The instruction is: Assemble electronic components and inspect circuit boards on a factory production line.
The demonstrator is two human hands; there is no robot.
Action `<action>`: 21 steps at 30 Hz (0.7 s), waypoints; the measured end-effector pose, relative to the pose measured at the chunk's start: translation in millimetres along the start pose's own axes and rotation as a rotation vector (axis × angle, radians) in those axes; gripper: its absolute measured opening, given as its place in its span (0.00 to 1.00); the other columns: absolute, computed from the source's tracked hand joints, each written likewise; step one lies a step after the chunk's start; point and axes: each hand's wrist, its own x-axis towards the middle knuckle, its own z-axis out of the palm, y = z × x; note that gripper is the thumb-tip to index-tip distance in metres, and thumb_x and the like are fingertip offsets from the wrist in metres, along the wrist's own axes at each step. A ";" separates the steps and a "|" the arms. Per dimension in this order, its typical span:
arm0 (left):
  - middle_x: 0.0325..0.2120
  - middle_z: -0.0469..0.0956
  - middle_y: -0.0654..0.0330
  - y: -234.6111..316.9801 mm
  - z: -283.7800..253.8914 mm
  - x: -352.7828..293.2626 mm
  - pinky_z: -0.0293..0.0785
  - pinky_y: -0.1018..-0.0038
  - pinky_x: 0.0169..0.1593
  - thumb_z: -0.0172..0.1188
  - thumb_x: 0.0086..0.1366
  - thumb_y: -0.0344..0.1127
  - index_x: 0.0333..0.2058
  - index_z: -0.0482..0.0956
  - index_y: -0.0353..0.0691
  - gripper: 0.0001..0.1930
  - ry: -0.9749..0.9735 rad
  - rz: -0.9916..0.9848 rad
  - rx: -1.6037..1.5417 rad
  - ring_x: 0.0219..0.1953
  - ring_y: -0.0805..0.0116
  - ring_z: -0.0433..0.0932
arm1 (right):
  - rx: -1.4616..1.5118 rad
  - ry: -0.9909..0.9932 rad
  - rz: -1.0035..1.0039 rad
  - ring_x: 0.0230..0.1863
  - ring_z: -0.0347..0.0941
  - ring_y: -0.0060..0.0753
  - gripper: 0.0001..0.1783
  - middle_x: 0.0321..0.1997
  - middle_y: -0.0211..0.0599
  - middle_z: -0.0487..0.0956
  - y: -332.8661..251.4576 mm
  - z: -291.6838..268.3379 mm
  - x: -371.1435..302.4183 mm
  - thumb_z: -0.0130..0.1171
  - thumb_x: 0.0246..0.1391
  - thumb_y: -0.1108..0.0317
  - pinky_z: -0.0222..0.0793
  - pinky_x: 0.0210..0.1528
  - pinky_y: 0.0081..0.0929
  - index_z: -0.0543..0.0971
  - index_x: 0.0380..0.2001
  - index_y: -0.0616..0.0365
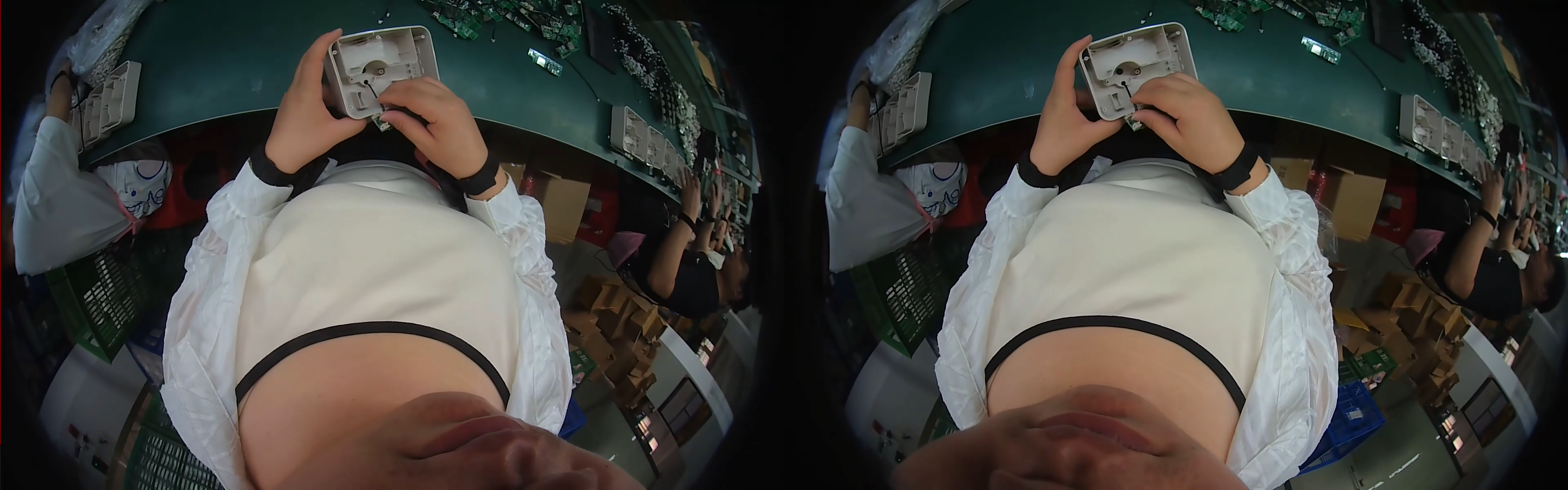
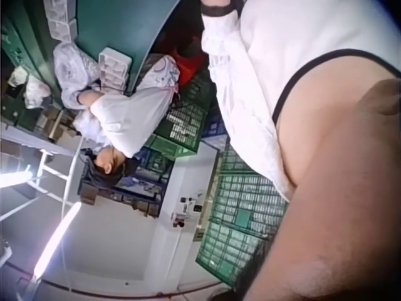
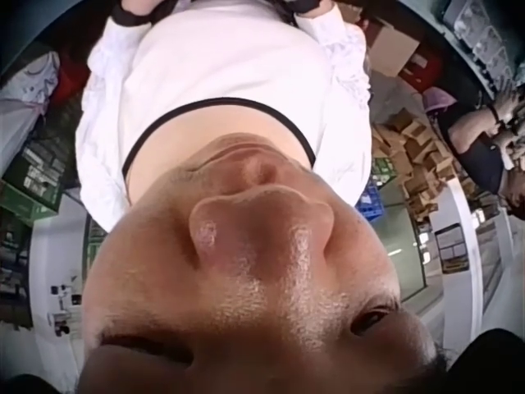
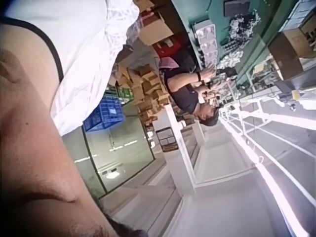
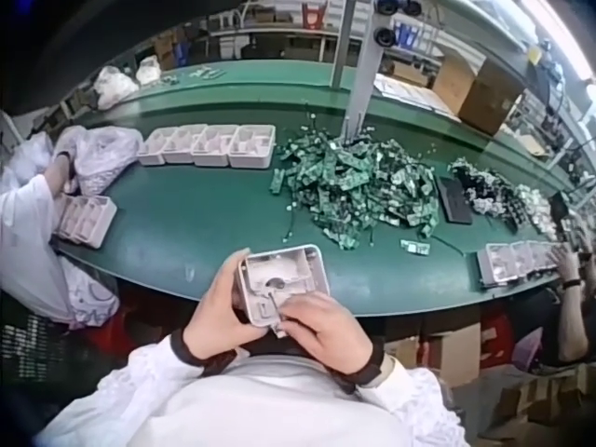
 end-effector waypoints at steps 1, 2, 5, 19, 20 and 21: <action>0.64 0.65 0.46 -0.9 -1.0 -0.1 0.83 0.66 0.51 0.79 0.46 0.31 0.72 0.56 0.47 0.55 -0.016 -0.063 -0.057 0.56 0.54 0.79 | -0.007 0.005 -0.023 0.48 0.79 0.48 0.15 0.45 0.40 0.84 0.1 0.0 -0.2 0.72 0.52 0.71 0.74 0.52 0.36 0.83 0.43 0.61; 0.64 0.65 0.46 -2.0 -1.3 -0.4 0.83 0.66 0.51 0.79 0.46 0.31 0.72 0.56 0.47 0.55 -0.018 -0.067 -0.055 0.56 0.54 0.79 | -0.002 0.006 -0.020 0.48 0.79 0.48 0.15 0.45 0.40 0.84 -0.8 -0.5 -1.0 0.72 0.52 0.71 0.74 0.52 0.36 0.83 0.43 0.61; 0.63 0.65 0.45 -4.4 -1.0 -0.2 0.84 0.67 0.49 0.78 0.46 0.28 0.72 0.55 0.45 0.55 -0.031 -0.106 -0.100 0.53 0.56 0.80 | -0.152 0.185 -0.147 0.43 0.79 0.43 0.16 0.41 0.39 0.83 -5.9 -4.1 -3.1 0.73 0.51 0.70 0.75 0.46 0.33 0.82 0.43 0.61; 0.62 0.64 0.45 7.5 7.4 -2.4 0.85 0.68 0.47 0.78 0.47 0.27 0.72 0.50 0.43 0.57 -0.002 -0.095 -0.069 0.55 0.54 0.80 | -0.264 0.132 0.063 0.28 0.78 0.37 0.15 0.35 0.37 0.81 -29.5 0.2 -25.2 0.71 0.53 0.71 0.74 0.30 0.28 0.84 0.46 0.54; 0.62 0.64 0.45 6.8 8.2 -2.9 0.85 0.68 0.47 0.78 0.47 0.28 0.72 0.51 0.43 0.57 0.004 -0.089 -0.069 0.55 0.54 0.79 | -0.294 0.120 0.071 0.28 0.79 0.37 0.15 0.36 0.38 0.82 -33.0 -2.4 -23.4 0.71 0.53 0.71 0.74 0.30 0.28 0.84 0.45 0.54; 0.62 0.64 0.45 6.8 9.0 -4.4 0.85 0.68 0.47 0.78 0.47 0.28 0.72 0.51 0.43 0.57 0.011 -0.083 -0.070 0.56 0.54 0.79 | -0.324 0.107 0.078 0.28 0.80 0.38 0.14 0.36 0.39 0.83 -37.3 -4.5 -22.1 0.70 0.54 0.71 0.74 0.30 0.29 0.85 0.45 0.53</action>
